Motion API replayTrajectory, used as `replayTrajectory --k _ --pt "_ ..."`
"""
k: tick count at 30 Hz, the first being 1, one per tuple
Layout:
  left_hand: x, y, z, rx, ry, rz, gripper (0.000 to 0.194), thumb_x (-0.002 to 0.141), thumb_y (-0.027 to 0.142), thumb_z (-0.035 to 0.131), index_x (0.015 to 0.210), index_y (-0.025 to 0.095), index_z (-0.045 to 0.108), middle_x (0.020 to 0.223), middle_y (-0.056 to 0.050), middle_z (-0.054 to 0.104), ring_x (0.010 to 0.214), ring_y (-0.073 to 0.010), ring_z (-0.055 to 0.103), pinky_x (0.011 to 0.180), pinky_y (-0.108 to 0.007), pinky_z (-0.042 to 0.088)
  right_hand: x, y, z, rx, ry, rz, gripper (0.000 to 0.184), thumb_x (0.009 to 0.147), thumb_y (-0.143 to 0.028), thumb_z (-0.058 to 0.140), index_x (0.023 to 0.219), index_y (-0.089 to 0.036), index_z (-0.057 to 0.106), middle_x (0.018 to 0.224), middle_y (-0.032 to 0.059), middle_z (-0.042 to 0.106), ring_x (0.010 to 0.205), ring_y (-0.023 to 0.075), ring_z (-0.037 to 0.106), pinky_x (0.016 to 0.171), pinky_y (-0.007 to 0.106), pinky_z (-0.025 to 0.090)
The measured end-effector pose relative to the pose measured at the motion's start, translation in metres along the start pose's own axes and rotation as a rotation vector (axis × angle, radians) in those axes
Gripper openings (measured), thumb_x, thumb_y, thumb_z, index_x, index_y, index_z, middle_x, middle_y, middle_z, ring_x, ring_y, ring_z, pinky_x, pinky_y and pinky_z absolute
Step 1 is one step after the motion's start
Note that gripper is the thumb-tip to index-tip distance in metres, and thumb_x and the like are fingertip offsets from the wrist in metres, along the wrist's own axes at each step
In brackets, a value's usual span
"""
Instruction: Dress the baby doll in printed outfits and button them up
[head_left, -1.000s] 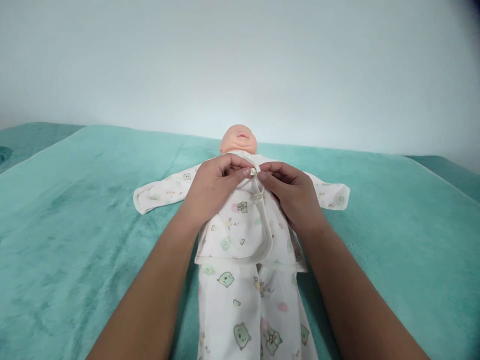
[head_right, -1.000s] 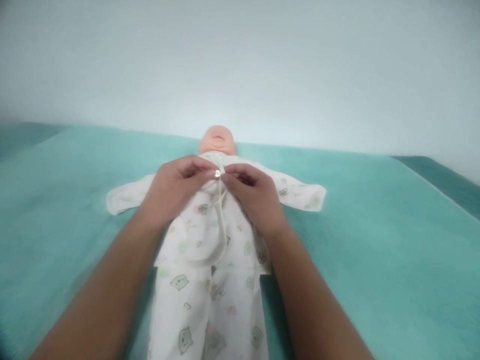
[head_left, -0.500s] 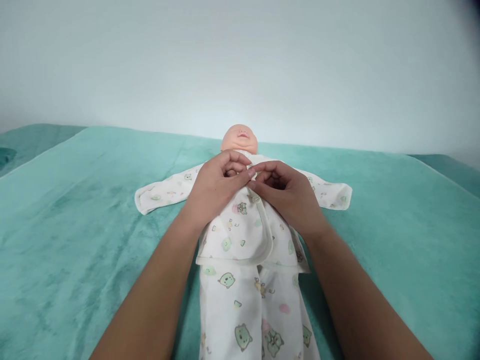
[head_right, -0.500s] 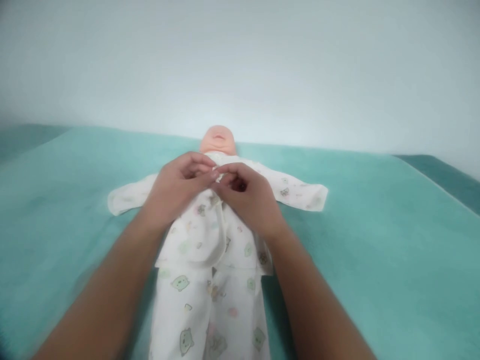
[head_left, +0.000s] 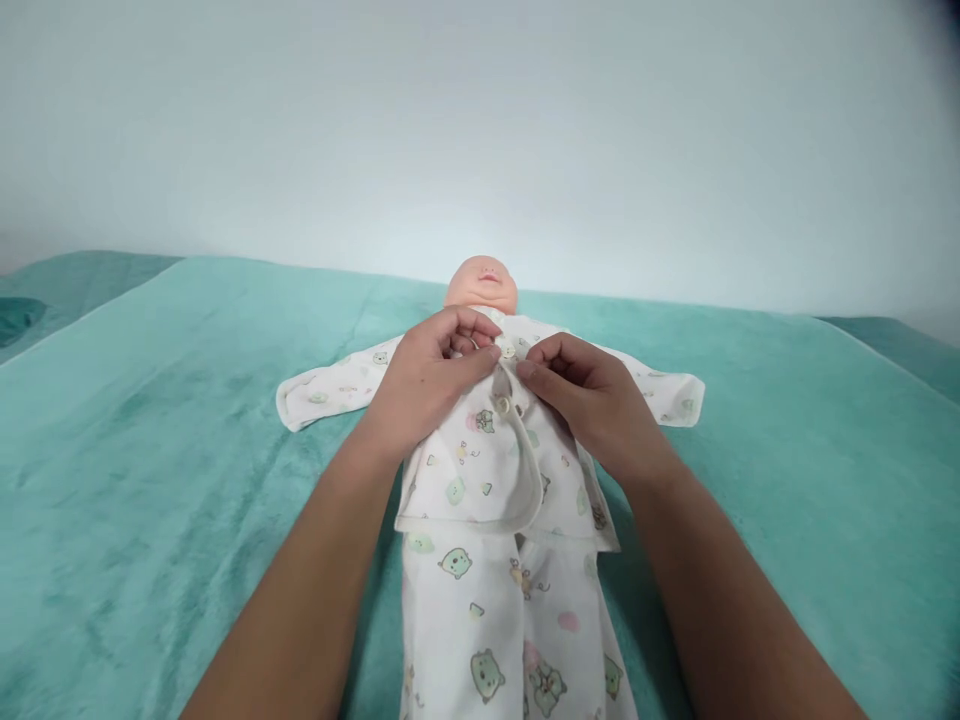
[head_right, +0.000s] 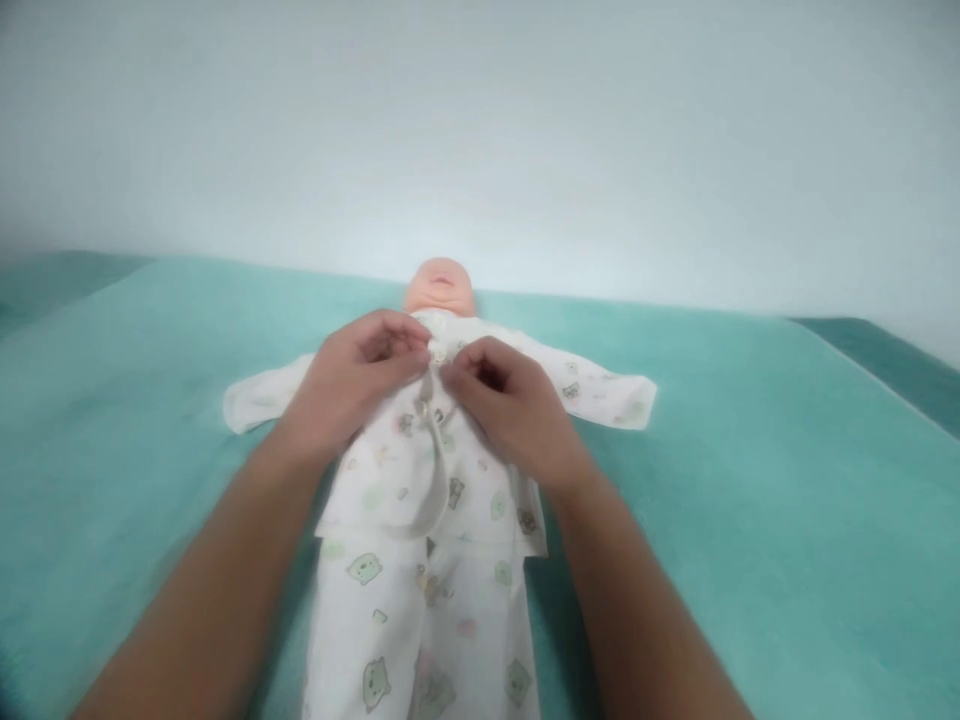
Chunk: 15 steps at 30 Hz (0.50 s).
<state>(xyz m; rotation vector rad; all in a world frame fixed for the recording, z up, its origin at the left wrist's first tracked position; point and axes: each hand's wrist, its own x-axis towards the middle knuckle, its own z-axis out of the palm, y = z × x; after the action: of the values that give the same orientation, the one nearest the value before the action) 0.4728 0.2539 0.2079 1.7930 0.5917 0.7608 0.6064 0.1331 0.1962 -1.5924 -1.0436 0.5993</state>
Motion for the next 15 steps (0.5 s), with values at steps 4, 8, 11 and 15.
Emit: replayTrajectory --k 4,8,11,15 --pt "-0.003 0.007 -0.012 0.010 -0.149 -0.039 0.017 0.085 0.036 0.064 0.084 0.019 0.066 0.072 0.000 0.063 0.063 -0.0107 0.054 0.060 -0.024 0.044 -0.010 -0.014 -0.008 -0.185 -0.178 0.044 0.038 0.085 -0.052 0.065 0.071 -0.020 0.050 0.061 -0.0048 0.044 0.054 0.0080 0.036 0.048 0.023 0.028" --pt "-0.005 0.014 -0.024 0.107 -0.404 -0.082 0.019 0.085 0.037 0.064 0.083 0.019 0.070 0.075 -0.001 0.066 0.065 -0.0117 0.058 0.059 -0.024 0.045 -0.019 -0.027 -0.009 -0.421 -0.311 0.039 0.039 0.080 -0.054 0.068 0.073 -0.021 0.050 0.064 -0.0044 0.047 0.055 0.0089 0.037 0.047 0.023 0.029" --pt "-0.005 0.018 -0.028 0.182 -0.482 -0.070 0.020 0.086 0.039 0.063 0.085 0.020 0.072 0.078 -0.001 0.067 0.068 -0.0120 0.058 0.060 -0.024 0.045 -0.023 -0.033 -0.007 -0.565 -0.303 0.036 0.030 0.081 -0.045 0.066 0.074 -0.022 0.050 0.064 -0.0045 0.048 0.054 0.0091 0.037 0.046 0.023 0.028" --pt "-0.005 0.019 -0.029 0.256 -0.534 -0.058 0.019 0.083 0.040 0.067 0.087 0.022 0.074 0.077 0.000 0.066 0.068 -0.0119 0.057 0.059 -0.023 0.043 -0.024 -0.034 -0.007 -0.591 -0.296 0.016 0.022 0.086 -0.038 0.058 0.074 -0.022 0.049 0.064 -0.0039 0.049 0.054 0.0096 0.039 0.045 0.023 0.029"
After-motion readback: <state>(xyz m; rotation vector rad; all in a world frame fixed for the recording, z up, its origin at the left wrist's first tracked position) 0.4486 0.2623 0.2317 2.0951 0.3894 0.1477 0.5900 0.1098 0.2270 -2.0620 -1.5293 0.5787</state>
